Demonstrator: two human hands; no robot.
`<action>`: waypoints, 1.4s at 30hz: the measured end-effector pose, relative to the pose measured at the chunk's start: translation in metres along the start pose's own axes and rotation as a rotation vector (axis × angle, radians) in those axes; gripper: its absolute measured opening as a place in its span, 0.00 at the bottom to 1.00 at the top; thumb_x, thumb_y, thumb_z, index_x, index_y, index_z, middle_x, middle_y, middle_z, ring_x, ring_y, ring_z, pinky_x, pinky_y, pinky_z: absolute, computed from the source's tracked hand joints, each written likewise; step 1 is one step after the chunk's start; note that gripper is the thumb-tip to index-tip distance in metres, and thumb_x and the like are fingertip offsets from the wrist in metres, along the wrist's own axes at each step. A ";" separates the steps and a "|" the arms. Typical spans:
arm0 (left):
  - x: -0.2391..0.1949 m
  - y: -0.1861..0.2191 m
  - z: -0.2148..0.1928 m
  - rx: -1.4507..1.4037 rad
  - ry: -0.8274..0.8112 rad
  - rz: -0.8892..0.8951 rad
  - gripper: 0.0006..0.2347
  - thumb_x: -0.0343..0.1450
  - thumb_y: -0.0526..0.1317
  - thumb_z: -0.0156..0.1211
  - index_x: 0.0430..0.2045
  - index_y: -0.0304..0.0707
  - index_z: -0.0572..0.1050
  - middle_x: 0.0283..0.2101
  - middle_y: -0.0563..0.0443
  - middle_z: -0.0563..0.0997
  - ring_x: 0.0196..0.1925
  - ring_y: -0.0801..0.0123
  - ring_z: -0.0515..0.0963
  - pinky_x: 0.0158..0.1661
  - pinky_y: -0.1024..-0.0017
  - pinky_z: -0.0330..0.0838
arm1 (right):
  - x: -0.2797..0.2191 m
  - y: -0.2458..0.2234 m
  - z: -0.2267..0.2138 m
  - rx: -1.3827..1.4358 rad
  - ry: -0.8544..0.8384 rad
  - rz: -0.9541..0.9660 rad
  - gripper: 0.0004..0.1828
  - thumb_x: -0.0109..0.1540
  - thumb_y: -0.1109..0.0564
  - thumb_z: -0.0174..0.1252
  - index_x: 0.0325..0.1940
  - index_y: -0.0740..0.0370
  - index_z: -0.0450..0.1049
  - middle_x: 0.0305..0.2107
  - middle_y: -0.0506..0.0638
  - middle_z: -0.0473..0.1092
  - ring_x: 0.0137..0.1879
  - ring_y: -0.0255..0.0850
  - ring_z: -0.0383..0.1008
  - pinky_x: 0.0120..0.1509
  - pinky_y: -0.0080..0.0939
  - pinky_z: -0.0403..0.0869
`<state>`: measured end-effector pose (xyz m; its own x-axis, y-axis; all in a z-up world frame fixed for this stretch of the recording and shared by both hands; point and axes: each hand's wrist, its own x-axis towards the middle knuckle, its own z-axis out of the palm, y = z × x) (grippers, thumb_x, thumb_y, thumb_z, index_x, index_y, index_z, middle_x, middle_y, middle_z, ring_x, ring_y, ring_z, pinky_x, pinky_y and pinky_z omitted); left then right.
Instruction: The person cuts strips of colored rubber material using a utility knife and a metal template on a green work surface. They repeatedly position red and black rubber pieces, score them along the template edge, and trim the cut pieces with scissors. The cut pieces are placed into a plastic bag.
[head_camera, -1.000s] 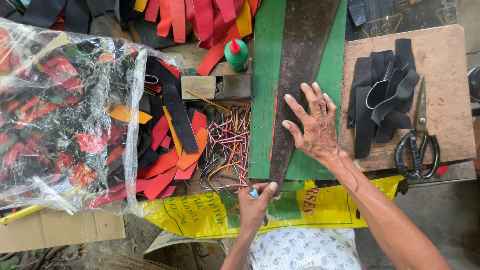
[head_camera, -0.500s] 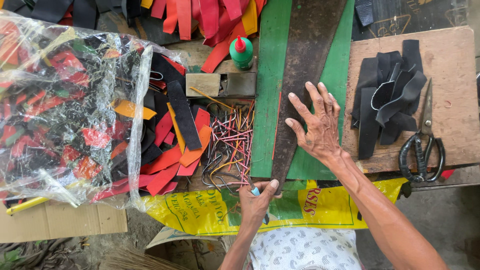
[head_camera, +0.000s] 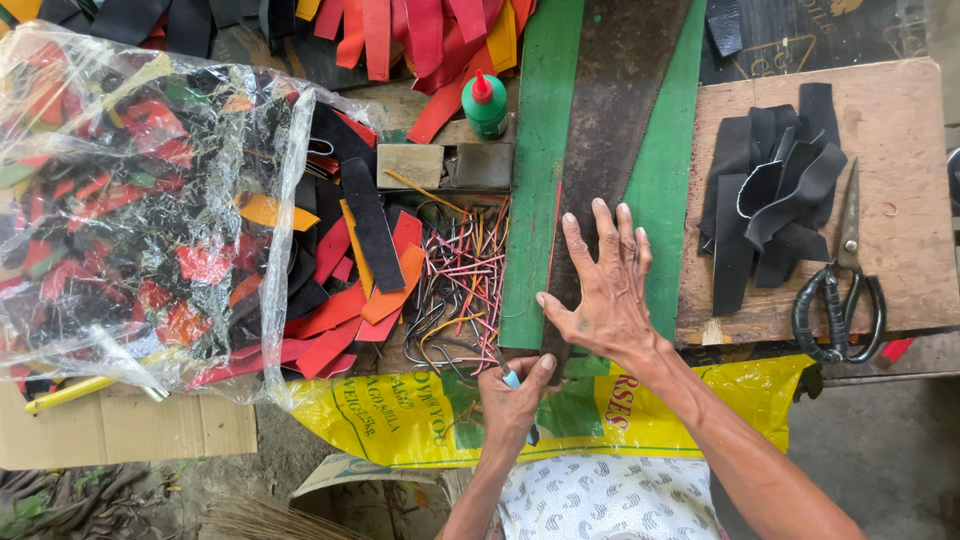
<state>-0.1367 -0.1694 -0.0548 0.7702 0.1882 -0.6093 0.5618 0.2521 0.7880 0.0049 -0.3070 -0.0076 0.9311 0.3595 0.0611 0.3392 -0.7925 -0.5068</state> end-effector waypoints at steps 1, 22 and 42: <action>0.000 0.000 0.001 -0.023 -0.012 0.014 0.13 0.69 0.43 0.69 0.32 0.25 0.84 0.25 0.51 0.85 0.24 0.80 0.79 0.28 0.81 0.71 | 0.000 0.001 -0.001 0.004 -0.001 0.000 0.58 0.51 0.40 0.69 0.79 0.58 0.51 0.74 0.68 0.42 0.79 0.69 0.36 0.78 0.73 0.39; 0.005 -0.010 0.000 -0.047 -0.008 -0.003 0.12 0.69 0.40 0.70 0.27 0.23 0.83 0.24 0.52 0.83 0.24 0.78 0.78 0.29 0.78 0.74 | 0.006 0.036 -0.005 -0.068 0.119 -0.143 0.35 0.60 0.38 0.64 0.69 0.48 0.70 0.70 0.55 0.55 0.76 0.58 0.49 0.75 0.62 0.47; 0.006 0.001 0.000 0.069 0.005 -0.037 0.14 0.68 0.44 0.71 0.26 0.25 0.84 0.20 0.52 0.82 0.22 0.78 0.80 0.23 0.80 0.66 | 0.009 0.039 0.000 -0.041 0.042 -0.110 0.39 0.65 0.39 0.58 0.78 0.51 0.59 0.76 0.58 0.48 0.82 0.60 0.42 0.80 0.65 0.41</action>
<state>-0.1315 -0.1677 -0.0572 0.7471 0.1846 -0.6386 0.6096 0.1929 0.7689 0.0271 -0.3348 -0.0271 0.8923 0.4254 0.1509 0.4443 -0.7691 -0.4594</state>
